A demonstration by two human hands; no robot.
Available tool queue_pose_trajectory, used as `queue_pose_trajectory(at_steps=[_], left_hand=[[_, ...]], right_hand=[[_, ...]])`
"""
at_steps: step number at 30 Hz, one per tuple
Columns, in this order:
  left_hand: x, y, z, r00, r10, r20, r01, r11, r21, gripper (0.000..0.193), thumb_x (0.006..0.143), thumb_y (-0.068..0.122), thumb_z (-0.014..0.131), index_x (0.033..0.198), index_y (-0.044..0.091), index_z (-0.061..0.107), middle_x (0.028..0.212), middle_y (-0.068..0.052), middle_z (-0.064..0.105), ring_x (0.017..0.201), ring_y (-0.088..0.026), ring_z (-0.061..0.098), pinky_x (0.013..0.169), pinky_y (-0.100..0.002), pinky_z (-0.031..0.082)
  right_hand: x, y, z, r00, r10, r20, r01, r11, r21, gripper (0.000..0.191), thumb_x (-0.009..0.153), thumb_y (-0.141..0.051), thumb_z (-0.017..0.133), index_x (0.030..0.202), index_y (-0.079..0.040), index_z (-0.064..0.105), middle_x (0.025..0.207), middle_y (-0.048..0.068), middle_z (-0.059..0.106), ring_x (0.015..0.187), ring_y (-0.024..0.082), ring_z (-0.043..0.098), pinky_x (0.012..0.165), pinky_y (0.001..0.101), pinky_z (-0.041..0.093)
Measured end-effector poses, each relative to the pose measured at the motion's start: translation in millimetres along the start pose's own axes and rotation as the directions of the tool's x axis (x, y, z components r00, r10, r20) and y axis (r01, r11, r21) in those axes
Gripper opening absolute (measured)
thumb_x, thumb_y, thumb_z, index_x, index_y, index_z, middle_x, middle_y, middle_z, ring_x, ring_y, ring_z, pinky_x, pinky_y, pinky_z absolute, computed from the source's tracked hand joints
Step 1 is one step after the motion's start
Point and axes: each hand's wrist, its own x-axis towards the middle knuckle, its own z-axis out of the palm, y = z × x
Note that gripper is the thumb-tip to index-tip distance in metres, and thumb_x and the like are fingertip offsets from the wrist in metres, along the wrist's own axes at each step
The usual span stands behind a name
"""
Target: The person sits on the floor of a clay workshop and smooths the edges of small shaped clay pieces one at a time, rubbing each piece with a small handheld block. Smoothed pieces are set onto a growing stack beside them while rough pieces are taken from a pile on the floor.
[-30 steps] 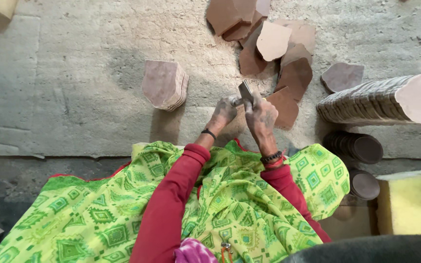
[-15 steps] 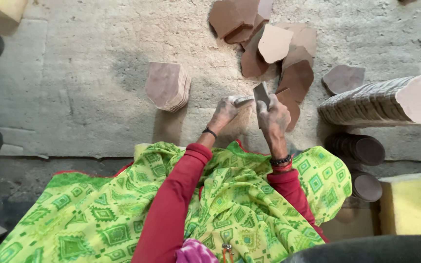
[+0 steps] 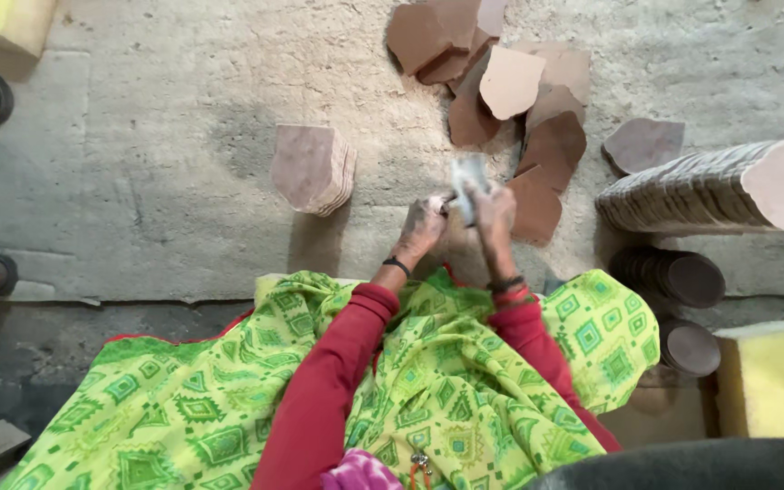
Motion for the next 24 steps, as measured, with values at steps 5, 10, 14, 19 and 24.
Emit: queue_pose_trajectory(at_steps=[5, 10, 14, 19, 24], left_hand=[[-8.9, 15.5, -7.6, 0.997, 0.077, -0.017, -0.078, 0.997, -0.026, 0.041, 0.087, 0.003, 0.051, 0.120, 0.012, 0.074, 0.105, -0.022, 0.072, 0.094, -0.042, 0.070, 0.079, -0.046, 0.058], [-26.2, 8.3, -43.5, 0.999, 0.031, -0.031, -0.038, 0.966, -0.256, 0.032, 0.088, 0.006, 0.068, 0.120, 0.008, 0.072, 0.108, -0.020, 0.074, 0.096, -0.038, 0.074, 0.079, -0.039, 0.058], [-37.3, 14.1, -78.7, 0.999, -0.036, 0.006, 0.036, 0.945, -0.325, 0.031, 0.087, 0.005, 0.068, 0.117, 0.007, 0.074, 0.107, -0.015, 0.076, 0.095, -0.031, 0.078, 0.081, -0.037, 0.058], [-34.2, 33.4, -103.6, 1.000, 0.024, -0.016, -0.026, 0.997, -0.078, 0.022, 0.086, 0.012, 0.070, 0.107, 0.011, 0.076, 0.100, -0.017, 0.075, 0.089, -0.035, 0.074, 0.074, -0.040, 0.058], [-31.4, 29.2, -90.2, 0.994, -0.099, -0.040, 0.102, 0.990, 0.101, 0.020, 0.089, 0.017, 0.064, 0.103, 0.017, 0.079, 0.096, -0.019, 0.073, 0.084, -0.040, 0.070, 0.067, -0.047, 0.055]], right_hand=[[38.5, 39.2, -6.5, 0.991, 0.029, -0.133, -0.051, 0.985, -0.165, 0.037, 0.084, -0.041, 0.078, 0.096, -0.005, 0.079, 0.078, 0.018, 0.073, 0.070, 0.028, 0.069, 0.067, 0.0423, 0.052], [29.4, 38.9, 3.8, 0.998, -0.018, -0.064, 0.012, 0.995, -0.104, 0.037, 0.081, -0.037, 0.077, 0.094, -0.003, 0.078, 0.074, 0.016, 0.073, 0.067, 0.023, 0.070, 0.065, 0.0409, 0.053], [3.7, 16.0, 11.0, 0.994, -0.086, 0.069, 0.091, 0.993, -0.071, 0.040, 0.088, -0.038, 0.074, 0.091, 0.001, 0.075, 0.067, 0.014, 0.069, 0.061, 0.020, 0.068, 0.062, 0.0392, 0.052], [-15.3, -3.5, 19.3, 0.968, -0.184, 0.168, 0.188, 0.982, -0.008, 0.034, 0.090, -0.032, 0.074, 0.088, 0.002, 0.073, 0.062, 0.008, 0.063, 0.056, 0.012, 0.057, 0.054, 0.0351, 0.046], [-20.7, -7.4, 25.2, 0.971, -0.179, 0.159, 0.177, 0.984, 0.026, 0.031, 0.091, -0.027, 0.075, 0.085, 0.003, 0.070, 0.064, 0.006, 0.063, 0.057, 0.011, 0.055, 0.052, 0.0336, 0.044]])
